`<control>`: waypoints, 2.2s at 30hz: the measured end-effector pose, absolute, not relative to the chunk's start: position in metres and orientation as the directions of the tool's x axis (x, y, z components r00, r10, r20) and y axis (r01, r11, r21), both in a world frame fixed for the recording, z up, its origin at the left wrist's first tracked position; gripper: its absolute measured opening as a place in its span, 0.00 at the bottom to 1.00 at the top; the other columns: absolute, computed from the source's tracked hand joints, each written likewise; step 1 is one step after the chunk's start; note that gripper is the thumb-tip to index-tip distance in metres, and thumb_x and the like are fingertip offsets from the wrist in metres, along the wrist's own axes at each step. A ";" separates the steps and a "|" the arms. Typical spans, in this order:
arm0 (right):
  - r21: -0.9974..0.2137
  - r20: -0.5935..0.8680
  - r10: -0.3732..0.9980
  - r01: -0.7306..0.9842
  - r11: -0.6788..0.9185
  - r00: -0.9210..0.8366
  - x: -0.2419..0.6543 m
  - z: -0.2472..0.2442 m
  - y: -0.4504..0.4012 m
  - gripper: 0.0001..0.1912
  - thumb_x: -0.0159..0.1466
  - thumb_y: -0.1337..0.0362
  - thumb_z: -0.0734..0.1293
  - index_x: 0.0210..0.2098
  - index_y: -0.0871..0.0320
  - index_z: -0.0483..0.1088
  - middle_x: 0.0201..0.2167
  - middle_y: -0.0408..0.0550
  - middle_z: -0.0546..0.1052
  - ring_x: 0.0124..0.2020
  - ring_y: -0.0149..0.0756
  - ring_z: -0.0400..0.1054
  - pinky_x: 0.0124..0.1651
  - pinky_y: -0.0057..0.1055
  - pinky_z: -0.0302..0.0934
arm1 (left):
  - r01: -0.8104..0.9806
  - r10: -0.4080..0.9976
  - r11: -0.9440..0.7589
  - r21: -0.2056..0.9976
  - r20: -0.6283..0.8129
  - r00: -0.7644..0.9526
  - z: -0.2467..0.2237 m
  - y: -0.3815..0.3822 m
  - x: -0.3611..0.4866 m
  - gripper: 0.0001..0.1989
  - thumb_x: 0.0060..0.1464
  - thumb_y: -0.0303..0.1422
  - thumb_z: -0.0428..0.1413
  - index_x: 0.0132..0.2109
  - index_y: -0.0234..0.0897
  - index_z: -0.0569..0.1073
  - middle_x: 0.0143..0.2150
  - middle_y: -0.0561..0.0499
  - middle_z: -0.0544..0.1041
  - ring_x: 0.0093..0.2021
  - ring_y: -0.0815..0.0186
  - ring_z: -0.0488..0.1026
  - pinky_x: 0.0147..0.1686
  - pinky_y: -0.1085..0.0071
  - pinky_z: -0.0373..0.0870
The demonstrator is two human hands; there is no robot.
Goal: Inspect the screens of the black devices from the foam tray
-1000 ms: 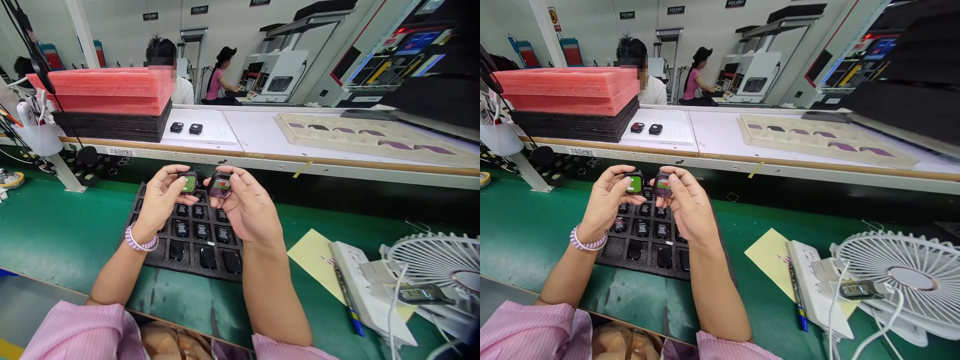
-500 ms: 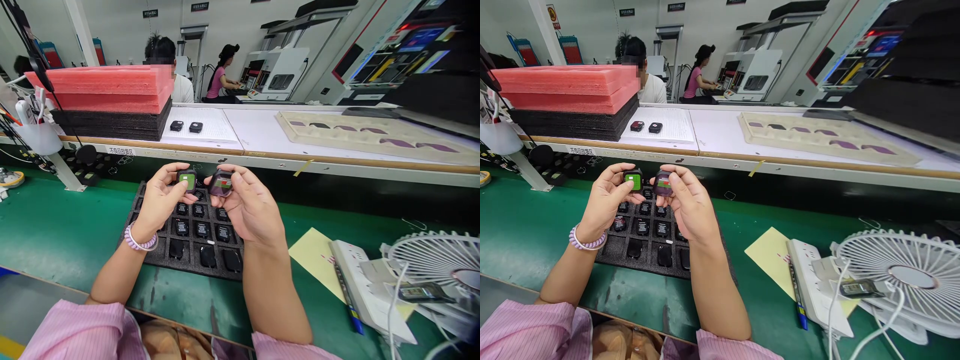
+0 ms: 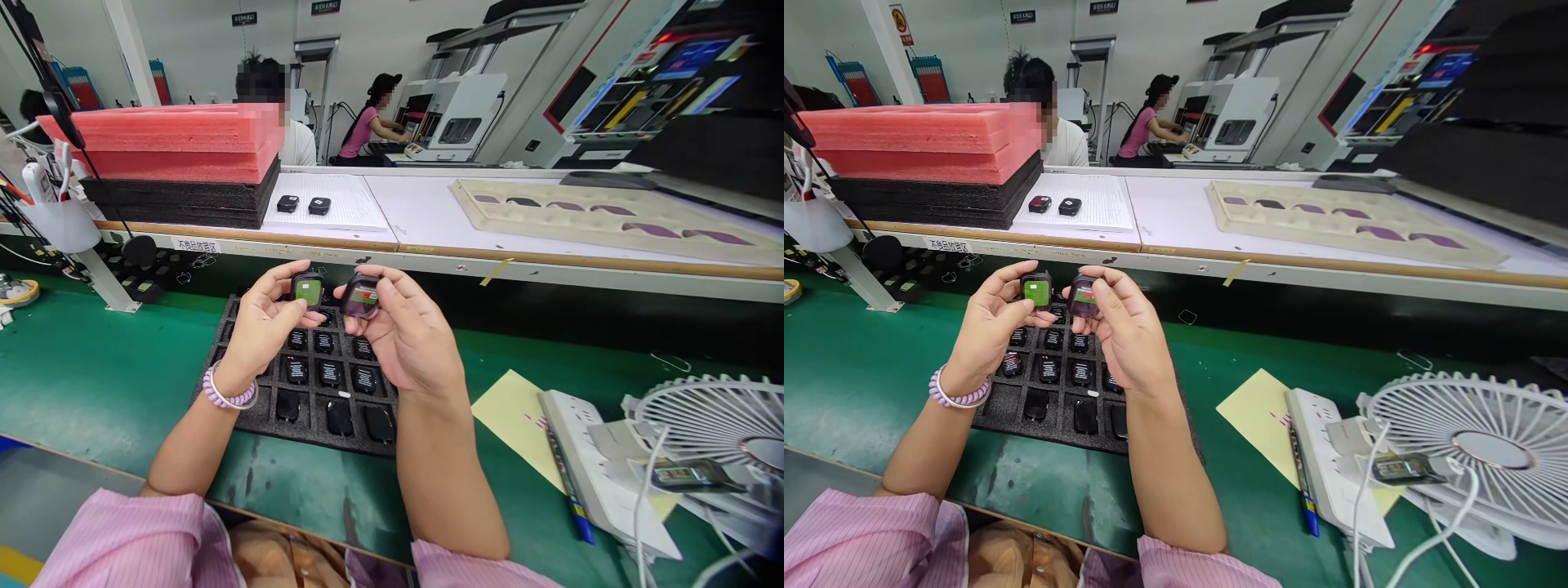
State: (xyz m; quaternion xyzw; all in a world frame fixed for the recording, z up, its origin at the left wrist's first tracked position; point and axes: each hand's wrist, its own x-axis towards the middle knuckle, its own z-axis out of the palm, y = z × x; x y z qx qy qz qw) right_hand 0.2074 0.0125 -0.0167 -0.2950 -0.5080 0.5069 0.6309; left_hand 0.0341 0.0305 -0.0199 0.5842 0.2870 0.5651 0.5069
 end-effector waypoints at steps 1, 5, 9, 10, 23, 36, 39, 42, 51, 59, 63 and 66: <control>-0.891 0.342 0.939 -0.329 0.313 -0.031 0.207 -0.017 0.012 0.21 0.61 0.46 0.74 0.45 0.51 0.71 0.34 0.44 0.76 0.26 0.33 0.66 0.30 0.31 0.66 | -0.232 0.911 -0.317 0.919 0.363 0.194 -0.020 0.030 0.034 0.22 0.56 0.34 0.61 0.57 0.38 0.70 0.45 0.49 0.77 0.31 0.69 0.80 0.35 0.74 0.82; -0.895 0.340 0.940 -0.319 0.312 -0.034 0.207 -0.017 0.012 0.22 0.61 0.45 0.74 0.45 0.51 0.70 0.34 0.44 0.76 0.26 0.33 0.66 0.30 0.31 0.65 | -0.219 0.922 -0.309 0.926 0.348 0.171 -0.018 0.030 0.034 0.19 0.56 0.40 0.63 0.52 0.38 0.72 0.41 0.51 0.76 0.27 0.71 0.79 0.28 0.77 0.80; -0.889 0.332 0.943 -0.345 0.301 -0.033 0.206 -0.017 0.012 0.22 0.60 0.46 0.75 0.45 0.52 0.71 0.34 0.44 0.76 0.26 0.32 0.66 0.30 0.30 0.65 | -0.255 0.932 -0.279 0.926 0.325 0.163 -0.017 0.031 0.033 0.20 0.55 0.40 0.63 0.52 0.38 0.72 0.39 0.52 0.76 0.26 0.69 0.79 0.27 0.76 0.80; -0.887 0.328 0.944 -0.354 0.295 -0.034 0.206 -0.017 0.013 0.22 0.60 0.46 0.76 0.45 0.52 0.71 0.34 0.44 0.77 0.26 0.31 0.66 0.30 0.30 0.65 | -0.276 0.936 -0.262 0.925 0.314 0.163 -0.017 0.031 0.033 0.20 0.55 0.40 0.63 0.53 0.38 0.72 0.39 0.52 0.76 0.27 0.68 0.79 0.27 0.75 0.80; -0.919 0.256 0.962 -0.333 0.211 -0.095 0.203 -0.025 0.021 0.19 0.59 0.58 0.70 0.49 0.56 0.71 0.34 0.46 0.78 0.24 0.35 0.70 0.28 0.33 0.65 | -0.169 0.898 -0.385 0.907 0.410 0.158 -0.023 0.035 0.034 0.21 0.49 0.32 0.65 0.51 0.37 0.72 0.44 0.48 0.77 0.35 0.71 0.75 0.30 0.80 0.73; -0.963 0.140 0.914 -0.267 0.036 -0.381 0.177 -0.077 0.008 0.33 0.52 0.70 0.72 0.56 0.52 0.62 0.40 0.41 0.73 0.29 0.31 0.72 0.33 0.30 0.68 | 0.065 0.921 -0.130 0.989 0.097 0.378 -0.057 0.013 -0.042 0.25 0.47 0.32 0.66 0.49 0.38 0.64 0.44 0.49 0.72 0.34 0.67 0.76 0.35 0.70 0.77; -0.997 0.077 0.849 -0.023 0.076 -0.523 0.160 -0.115 -0.001 0.27 0.57 0.68 0.68 0.56 0.56 0.62 0.36 0.43 0.72 0.29 0.35 0.72 0.33 0.34 0.68 | 0.435 0.926 -0.256 0.863 0.089 0.368 -0.085 -0.001 -0.082 0.20 0.48 0.33 0.64 0.47 0.37 0.68 0.42 0.49 0.73 0.41 0.62 0.73 0.44 0.64 0.74; -0.861 0.166 0.829 0.332 0.386 -0.535 0.142 -0.136 -0.010 0.23 0.59 0.69 0.70 0.54 0.59 0.67 0.43 0.52 0.73 0.42 0.44 0.72 0.46 0.44 0.68 | 0.677 0.925 -0.329 0.659 0.082 0.370 -0.112 -0.014 -0.110 0.18 0.50 0.34 0.63 0.49 0.38 0.72 0.51 0.45 0.71 0.54 0.54 0.67 0.58 0.53 0.65; -0.432 0.165 0.846 0.734 0.523 -0.506 0.126 -0.128 -0.018 0.30 0.63 0.63 0.76 0.62 0.61 0.67 0.60 0.61 0.66 0.58 0.55 0.61 0.56 0.48 0.58 | 0.849 0.944 -0.322 0.419 0.070 0.323 -0.117 -0.030 -0.109 0.34 0.54 0.29 0.59 0.67 0.43 0.62 0.59 0.42 0.64 0.58 0.50 0.60 0.60 0.48 0.61; -0.063 -0.073 0.906 0.909 0.412 -0.416 0.212 -0.103 -0.026 0.09 0.69 0.61 0.72 0.38 0.61 0.78 0.38 0.54 0.76 0.45 0.51 0.72 0.47 0.44 0.56 | 0.826 0.862 -0.485 0.286 -0.004 0.507 -0.116 -0.029 -0.015 0.15 0.64 0.39 0.56 0.48 0.31 0.76 0.47 0.41 0.72 0.50 0.52 0.68 0.53 0.56 0.67; -0.029 -0.128 0.888 0.896 0.442 -0.442 0.233 -0.115 -0.035 0.10 0.69 0.61 0.71 0.46 0.61 0.77 0.43 0.58 0.74 0.48 0.53 0.69 0.46 0.44 0.58 | 0.876 0.879 -0.466 0.128 -0.046 0.474 -0.121 -0.023 0.019 0.18 0.62 0.41 0.58 0.47 0.26 0.75 0.48 0.35 0.71 0.52 0.46 0.67 0.50 0.54 0.67; -0.171 -0.092 0.863 0.862 0.477 -0.497 0.242 -0.121 -0.037 0.11 0.68 0.64 0.72 0.49 0.59 0.74 0.45 0.55 0.72 0.49 0.51 0.67 0.47 0.42 0.58 | 0.864 0.867 -0.463 0.200 -0.098 0.488 -0.119 -0.023 0.018 0.19 0.58 0.42 0.61 0.48 0.30 0.74 0.49 0.37 0.72 0.52 0.47 0.67 0.51 0.54 0.66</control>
